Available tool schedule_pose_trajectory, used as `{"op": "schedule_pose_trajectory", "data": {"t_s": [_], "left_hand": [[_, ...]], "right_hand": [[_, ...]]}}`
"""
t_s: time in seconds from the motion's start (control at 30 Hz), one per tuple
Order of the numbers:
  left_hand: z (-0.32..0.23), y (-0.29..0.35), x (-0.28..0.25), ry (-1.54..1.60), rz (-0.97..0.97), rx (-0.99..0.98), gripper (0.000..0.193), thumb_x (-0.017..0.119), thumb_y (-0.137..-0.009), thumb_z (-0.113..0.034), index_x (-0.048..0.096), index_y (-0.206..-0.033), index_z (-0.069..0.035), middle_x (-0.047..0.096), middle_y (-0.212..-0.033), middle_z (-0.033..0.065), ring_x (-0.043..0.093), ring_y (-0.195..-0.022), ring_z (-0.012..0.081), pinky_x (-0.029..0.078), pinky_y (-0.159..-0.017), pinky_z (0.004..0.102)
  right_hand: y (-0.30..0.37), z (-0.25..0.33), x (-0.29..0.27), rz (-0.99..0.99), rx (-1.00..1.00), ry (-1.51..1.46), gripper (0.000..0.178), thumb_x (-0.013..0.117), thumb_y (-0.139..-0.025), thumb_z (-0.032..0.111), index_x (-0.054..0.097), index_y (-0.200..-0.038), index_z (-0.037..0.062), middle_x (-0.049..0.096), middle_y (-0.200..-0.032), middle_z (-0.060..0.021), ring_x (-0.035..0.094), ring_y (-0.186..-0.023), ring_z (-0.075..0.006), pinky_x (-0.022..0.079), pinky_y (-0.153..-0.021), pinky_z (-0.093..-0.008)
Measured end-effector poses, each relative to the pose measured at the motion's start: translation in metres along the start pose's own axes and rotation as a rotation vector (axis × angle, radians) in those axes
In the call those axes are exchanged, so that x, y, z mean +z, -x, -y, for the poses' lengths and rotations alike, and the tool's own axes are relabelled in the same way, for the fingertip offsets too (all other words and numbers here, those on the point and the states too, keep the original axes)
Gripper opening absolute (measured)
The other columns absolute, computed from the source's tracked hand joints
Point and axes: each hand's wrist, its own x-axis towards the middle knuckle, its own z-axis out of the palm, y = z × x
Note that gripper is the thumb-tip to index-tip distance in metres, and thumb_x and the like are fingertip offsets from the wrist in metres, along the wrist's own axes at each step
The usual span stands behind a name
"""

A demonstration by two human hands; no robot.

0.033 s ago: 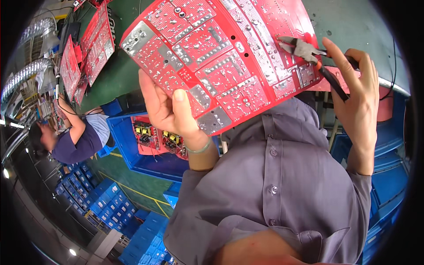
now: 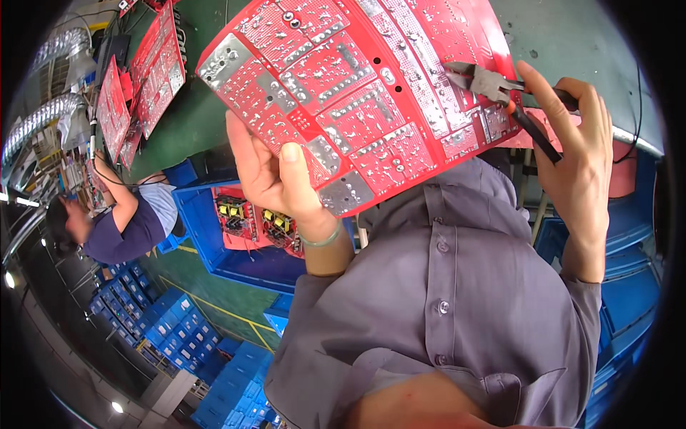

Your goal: Cutting excess component leads from a PCB and cleaning the board with a cloth.

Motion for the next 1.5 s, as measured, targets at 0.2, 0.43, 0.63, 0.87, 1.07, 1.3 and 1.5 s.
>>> {"op": "schedule_pose_trajectory", "data": {"t_s": [0.2,0.43,0.63,0.87,1.07,1.3,1.5], "left_hand": [[0.006,-0.001,-0.004,0.024,0.037,-0.001,0.063,0.054,-0.082,-0.005,0.025,-0.134,0.012,0.048,-0.125,0.0248,0.055,-0.107,0.0240,0.043,-0.091,0.0359],[0.011,-0.005,-0.006,0.060,0.043,-0.039,0.062,0.051,-0.081,-0.003,0.025,-0.135,0.011,0.048,-0.125,0.0253,0.054,-0.109,0.0255,0.044,-0.092,0.0374],[0.013,-0.007,-0.002,0.123,0.022,-0.073,0.060,0.050,-0.079,-0.003,0.027,-0.134,0.010,0.050,-0.123,0.0240,0.056,-0.107,0.0258,0.045,-0.091,0.0382],[0.013,-0.009,0.000,0.161,0.037,-0.087,0.058,0.048,-0.081,-0.004,0.028,-0.132,0.012,0.054,-0.118,0.0230,0.059,-0.102,0.0253,0.049,-0.087,0.0374],[0.015,-0.009,-0.002,0.152,0.017,-0.087,0.058,0.046,-0.081,-0.004,0.027,-0.132,0.013,0.054,-0.117,0.0235,0.058,-0.101,0.0248,0.049,-0.087,0.0363],[0.017,-0.009,-0.002,0.029,0.005,-0.094,0.057,0.041,-0.079,-0.006,0.029,-0.132,0.011,0.052,-0.120,0.0219,0.057,-0.103,0.0259,0.047,-0.090,0.0390],[0.016,-0.008,-0.007,0.074,0.024,-0.089,0.062,0.048,-0.080,-0.004,0.024,-0.135,0.011,0.047,-0.127,0.0244,0.052,-0.112,0.0253,0.040,-0.096,0.0372]], "right_hand": [[-0.007,-0.015,0.004,-0.021,0.130,-0.116,0.063,0.061,-0.065,-0.013,0.057,-0.120,0.0169,0.055,-0.088,-0.0069,0.054,-0.074,-0.0229,0.044,-0.066,-0.0336],[0.002,-0.021,0.000,-0.005,0.011,0.038,0.062,0.063,-0.064,-0.009,0.057,-0.121,0.0165,0.053,-0.096,-0.0082,0.053,-0.084,-0.0242,0.044,-0.075,-0.0349],[0.007,-0.023,-0.005,-0.044,0.050,0.078,0.056,0.066,-0.066,-0.002,0.059,-0.119,0.0158,0.053,-0.096,-0.0087,0.053,-0.086,-0.0256,0.044,-0.075,-0.0358],[0.015,-0.011,-0.015,0.023,-0.098,0.107,0.054,0.068,-0.062,0.001,0.063,-0.114,0.0159,0.054,-0.095,-0.0075,0.053,-0.086,-0.0245,0.043,-0.075,-0.0366],[0.016,-0.008,-0.008,0.066,-0.017,-0.039,0.056,0.066,-0.063,-0.006,0.062,-0.115,0.0146,0.054,-0.088,-0.0064,0.054,-0.077,-0.0214,0.043,-0.065,-0.0293],[0.007,-0.033,-0.004,-0.086,0.204,-0.095,0.052,0.063,-0.072,-0.007,0.058,-0.120,0.0137,0.056,-0.091,-0.0064,0.054,-0.076,-0.0189,0.044,-0.068,-0.0295],[-0.003,-0.031,-0.005,-0.068,0.192,-0.021,0.058,0.065,-0.068,-0.008,0.057,-0.121,0.0132,0.055,-0.095,-0.0084,0.053,-0.085,-0.0217,0.044,-0.077,-0.0326]]}}
